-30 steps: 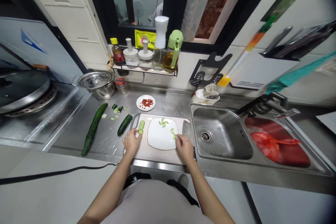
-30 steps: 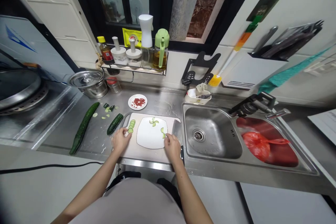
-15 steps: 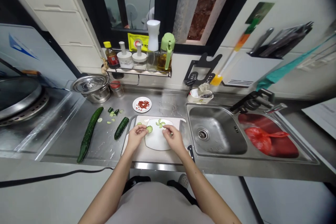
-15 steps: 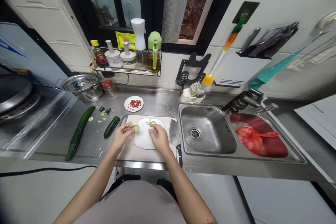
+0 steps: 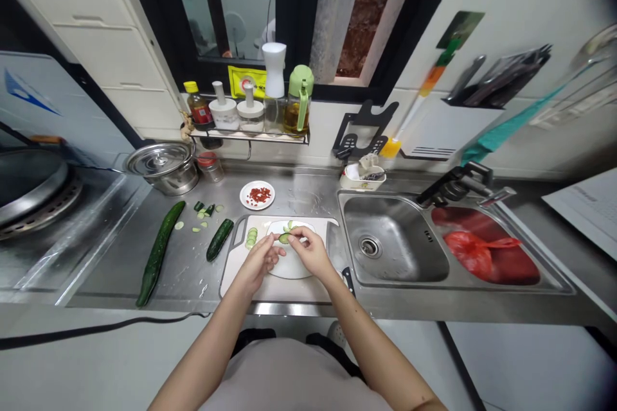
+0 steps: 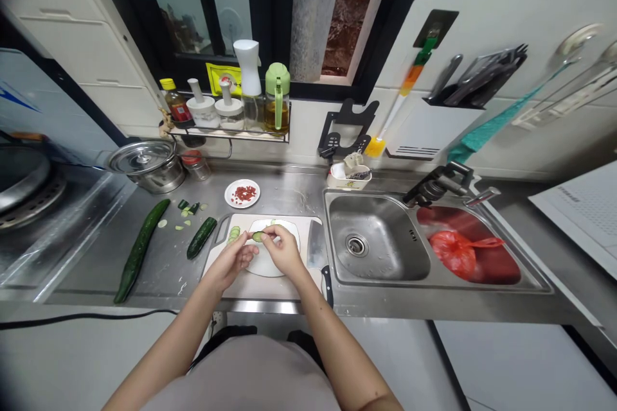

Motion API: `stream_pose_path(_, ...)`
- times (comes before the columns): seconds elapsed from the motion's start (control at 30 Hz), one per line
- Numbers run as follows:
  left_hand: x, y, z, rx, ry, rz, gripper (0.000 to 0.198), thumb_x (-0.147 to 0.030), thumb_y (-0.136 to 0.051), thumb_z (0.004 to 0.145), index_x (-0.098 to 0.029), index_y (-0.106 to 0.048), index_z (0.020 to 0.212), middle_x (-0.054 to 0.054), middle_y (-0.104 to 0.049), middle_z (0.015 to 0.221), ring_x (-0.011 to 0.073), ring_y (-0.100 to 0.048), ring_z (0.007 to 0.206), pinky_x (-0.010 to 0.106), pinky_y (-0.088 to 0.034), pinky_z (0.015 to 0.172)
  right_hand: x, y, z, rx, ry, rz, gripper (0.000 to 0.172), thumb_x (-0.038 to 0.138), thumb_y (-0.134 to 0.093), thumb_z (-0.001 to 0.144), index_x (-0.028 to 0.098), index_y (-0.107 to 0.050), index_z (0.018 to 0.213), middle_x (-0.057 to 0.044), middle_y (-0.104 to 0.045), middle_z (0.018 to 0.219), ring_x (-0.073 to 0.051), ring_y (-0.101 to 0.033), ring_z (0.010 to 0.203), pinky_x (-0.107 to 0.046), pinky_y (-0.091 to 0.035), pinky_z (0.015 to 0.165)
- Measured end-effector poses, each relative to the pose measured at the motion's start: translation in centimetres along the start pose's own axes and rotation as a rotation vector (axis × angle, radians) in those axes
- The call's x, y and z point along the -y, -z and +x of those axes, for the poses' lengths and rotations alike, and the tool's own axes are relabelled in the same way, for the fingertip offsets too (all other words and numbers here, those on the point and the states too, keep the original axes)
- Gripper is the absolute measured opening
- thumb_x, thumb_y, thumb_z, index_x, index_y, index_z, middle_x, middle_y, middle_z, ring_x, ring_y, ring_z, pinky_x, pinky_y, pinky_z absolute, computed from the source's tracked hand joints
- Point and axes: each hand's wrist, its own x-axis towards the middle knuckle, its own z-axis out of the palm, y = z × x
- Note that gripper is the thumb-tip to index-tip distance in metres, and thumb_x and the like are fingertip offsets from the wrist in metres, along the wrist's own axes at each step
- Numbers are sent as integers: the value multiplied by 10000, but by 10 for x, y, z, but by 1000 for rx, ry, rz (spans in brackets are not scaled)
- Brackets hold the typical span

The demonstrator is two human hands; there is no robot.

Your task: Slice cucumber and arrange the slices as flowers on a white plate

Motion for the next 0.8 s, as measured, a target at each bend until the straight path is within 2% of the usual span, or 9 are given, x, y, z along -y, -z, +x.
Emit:
stream_pose_path(0.07, -3, -2, 0, 61, 80, -96, 493, -540, -692, 752, -181, -599, 1078, 6, -636, 720, 46, -493, 511, 144, -284, 442, 3, 1, 1, 10, 30, -17, 171, 361, -594, 819, 203, -655, 839, -40, -668, 867, -168, -598, 821, -234, -423, 591)
stream_pose_path(0.17, -11, -6, 2, 96, 93, -156, 452, -427, -748, 726, -187, -611, 1084, -10, -619, 734, 43, -516, 533, 137, -325, 451, 6, 3, 1, 17, 72, -36, 166, 352, -590, 830, 205, -666, 847, -41, -665, 869, -164, -597, 831, -231, -412, 587)
stream_pose_path(0.3, -20, -8, 4, 55, 33, -120, 508, -318, -802, 657, -205, -608, 1112, -20, -619, 768, 42, -527, 565, 138, -335, 468, 8, 6, 1, 15, 97, -73, 155, 346, -587, 836, 208, -654, 817, -40, -648, 854, -162, -588, 827, -236, -417, 596)
stream_pose_path(0.47, -24, -10, 5, 3, -108, -11, 609, -320, -836, 591, -205, -604, 1142, -48, -594, 699, 41, -488, 544, 158, -317, 486, 15, 8, -1, 27, 105, -88, 116, 317, -586, 820, 211, -615, 782, -30, -627, 825, -160, -575, 811, -240, -422, 596)
stream_pose_path(0.6, -25, -16, 2, -9, -181, 11, 618, -325, -839, 580, -181, -622, 1140, -47, -598, 662, 52, -512, 564, 180, -377, 563, 19, 9, -3, 81, 133, -68, 115, 320, -592, 834, 212, -630, 835, -30, -652, 837, -159, -584, 811, -250, -435, 631)
stream_pose_path(0.8, -25, -21, -2, -7, -278, 43, 573, -329, -824, 604, -163, -633, 1118, -4, -654, 756, 87, -579, 672, 220, -444, 696, 24, 10, -2, 106, 144, -74, 165, 355, -572, 864, 206, -631, 824, -20, -650, 792, -148, -574, 740, -257, -429, 642)
